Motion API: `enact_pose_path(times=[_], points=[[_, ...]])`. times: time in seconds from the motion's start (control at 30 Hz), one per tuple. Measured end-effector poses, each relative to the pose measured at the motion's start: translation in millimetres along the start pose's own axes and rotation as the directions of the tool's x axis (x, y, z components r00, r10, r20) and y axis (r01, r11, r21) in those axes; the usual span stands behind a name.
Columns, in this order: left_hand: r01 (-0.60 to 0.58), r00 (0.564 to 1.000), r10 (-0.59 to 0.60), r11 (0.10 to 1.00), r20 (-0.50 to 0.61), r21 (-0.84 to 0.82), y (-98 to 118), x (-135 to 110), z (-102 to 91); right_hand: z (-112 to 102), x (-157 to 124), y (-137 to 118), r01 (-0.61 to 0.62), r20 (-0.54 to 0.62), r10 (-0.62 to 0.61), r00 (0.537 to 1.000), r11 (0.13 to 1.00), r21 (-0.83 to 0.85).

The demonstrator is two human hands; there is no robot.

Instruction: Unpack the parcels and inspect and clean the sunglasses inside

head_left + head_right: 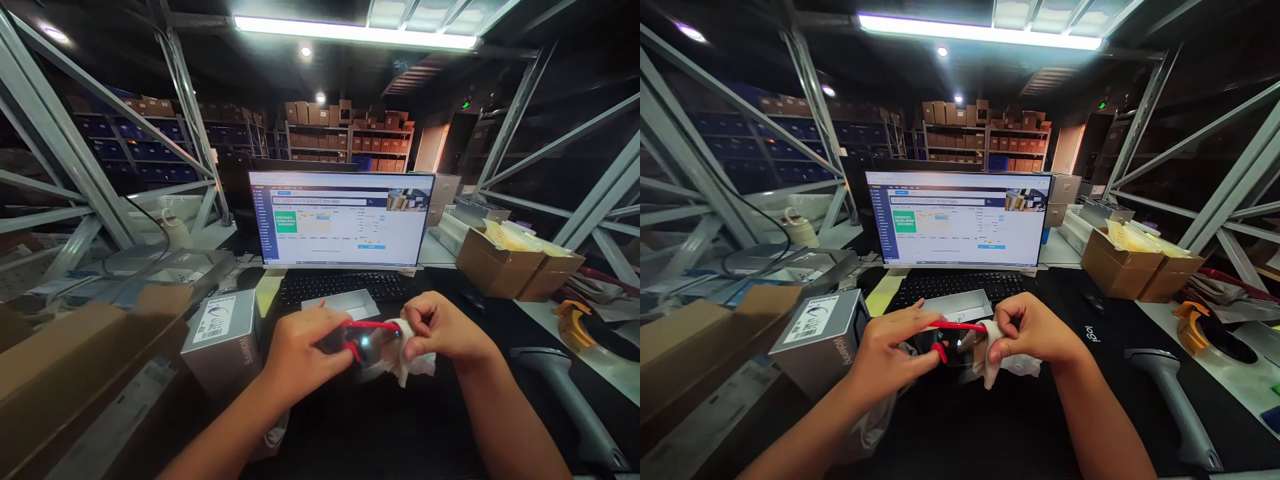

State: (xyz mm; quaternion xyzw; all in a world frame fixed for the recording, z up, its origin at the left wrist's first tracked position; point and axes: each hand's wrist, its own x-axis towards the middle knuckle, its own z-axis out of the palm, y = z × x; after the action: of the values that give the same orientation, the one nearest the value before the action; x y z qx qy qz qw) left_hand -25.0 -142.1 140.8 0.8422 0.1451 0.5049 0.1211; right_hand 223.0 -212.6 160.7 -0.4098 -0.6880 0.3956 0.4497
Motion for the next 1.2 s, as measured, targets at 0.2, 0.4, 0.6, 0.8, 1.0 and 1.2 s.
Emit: enact_pose_path(times=[0.2, 0.4, 0.6, 0.8, 1.0, 1.2], points=[[0.024, 0.999, -0.023, 1.0, -0.028, 0.009, -2.7, -2.0, 0.7, -5.2, 2.1, 2.7, -0.122, -0.081, 0.134, 0.988, 0.983, 0.134], [-0.209, 0.977, 0.21, 0.943, 0.026, 0.26, 3.5, 0.3, -8.9, -0.5, -5.5, -10.0, -0.04, -0.037, 0.037, 0.999, 0.995, -0.096], [-0.498, 0.863, 0.466, 0.724, 0.195, 0.476, 11.2, -2.6, 1.9, 61.5, -0.3, -6.1, 0.086, -0.098, -0.165, 0.981, 0.835, -0.544], [-0.231, 0.972, 0.224, 0.867, 0.067, 0.442, 4.3, 2.6, -3.0, 61.6, 5.8, -2.7, 0.061, -0.377, -0.238, 0.895, 0.903, -0.425], [0.08, 0.997, -0.074, 0.935, -0.031, 0.346, 22.1, -5.0, -3.4, 43.0, -1.7, -11.2, 0.024, -0.582, -0.088, 0.809, 0.993, -0.116], [0.003, 0.999, 0.013, 0.922, -0.038, 0.388, 26.0, -18.5, 29.8, 89.5, 9.6, -3.7, 0.175, -0.528, -0.36, 0.769, 0.913, -0.368]])
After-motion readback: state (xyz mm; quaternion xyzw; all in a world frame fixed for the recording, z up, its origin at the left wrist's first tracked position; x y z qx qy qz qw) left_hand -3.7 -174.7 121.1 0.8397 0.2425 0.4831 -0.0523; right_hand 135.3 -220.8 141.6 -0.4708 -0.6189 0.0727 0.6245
